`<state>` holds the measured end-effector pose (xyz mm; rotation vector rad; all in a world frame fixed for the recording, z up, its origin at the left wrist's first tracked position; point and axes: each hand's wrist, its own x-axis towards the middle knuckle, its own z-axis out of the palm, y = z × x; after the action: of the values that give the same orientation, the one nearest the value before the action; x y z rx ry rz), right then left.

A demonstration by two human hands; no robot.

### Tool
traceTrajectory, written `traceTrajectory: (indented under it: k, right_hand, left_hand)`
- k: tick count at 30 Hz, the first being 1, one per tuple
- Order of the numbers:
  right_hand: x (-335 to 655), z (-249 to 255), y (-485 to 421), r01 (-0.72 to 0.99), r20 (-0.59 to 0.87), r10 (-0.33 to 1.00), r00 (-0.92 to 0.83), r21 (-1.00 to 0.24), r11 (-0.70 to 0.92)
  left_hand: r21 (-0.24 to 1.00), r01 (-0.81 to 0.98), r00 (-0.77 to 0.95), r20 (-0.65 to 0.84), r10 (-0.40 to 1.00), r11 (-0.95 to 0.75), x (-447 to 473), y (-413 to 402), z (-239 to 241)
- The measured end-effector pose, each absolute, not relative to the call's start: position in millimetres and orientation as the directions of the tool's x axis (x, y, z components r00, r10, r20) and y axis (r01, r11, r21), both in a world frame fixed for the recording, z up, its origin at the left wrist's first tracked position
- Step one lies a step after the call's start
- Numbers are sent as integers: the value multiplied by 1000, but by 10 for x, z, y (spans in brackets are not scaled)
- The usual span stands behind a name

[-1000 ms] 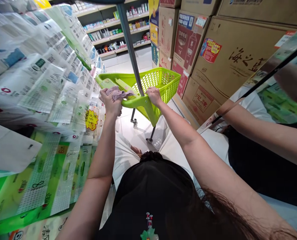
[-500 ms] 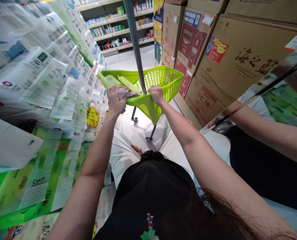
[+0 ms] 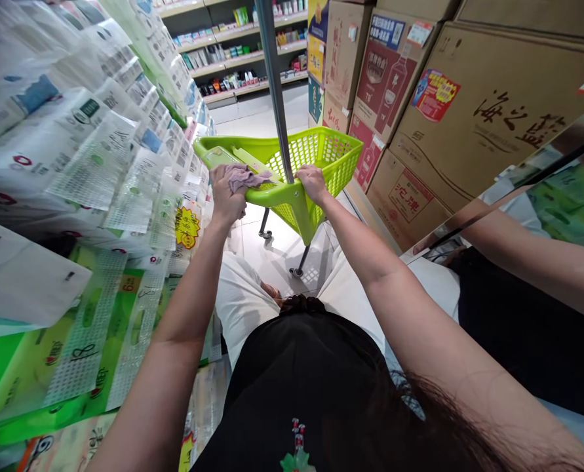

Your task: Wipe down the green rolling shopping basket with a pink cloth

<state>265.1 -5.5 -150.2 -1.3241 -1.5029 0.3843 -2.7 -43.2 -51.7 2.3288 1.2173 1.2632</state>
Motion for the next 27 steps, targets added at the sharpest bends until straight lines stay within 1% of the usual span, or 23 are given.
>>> traceTrajectory:
  k: [4, 7, 11, 13, 18, 23, 27]
  right_hand:
    - [2650, -1492, -54, 525, 470, 865, 174, -788, 323]
    - [2640, -1454, -67, 545, 456, 878, 145, -778, 313]
    - [2568, -1422, -81, 577, 447, 888, 111, -756, 308]
    - [2537, -1424, -83, 583, 453, 883, 125, -753, 304]
    - [2519, -1409, -84, 585, 436, 894, 106, -754, 298]
    - [2489, -1373, -80, 585, 419, 899, 130, -764, 272]
    - [2522, -1399, -58, 583, 429, 893, 138, -764, 277]
  left_hand:
    - [553, 524, 286, 603, 745, -648, -2, -511, -563]
    - [532, 513, 321, 609, 726, -673, -54, -457, -549]
    - [507, 580, 262, 625, 736, -637, -107, -396, -522]
    - [498, 608, 225, 640, 735, -619, -96, -424, -530]
    - [456, 622, 239, 664, 709, -637, -90, -452, -532]
    - [499, 618, 175, 666, 725, -608, -98, -340, -545]
    - [504, 602, 173, 675, 718, -619, -70, -310, -621]
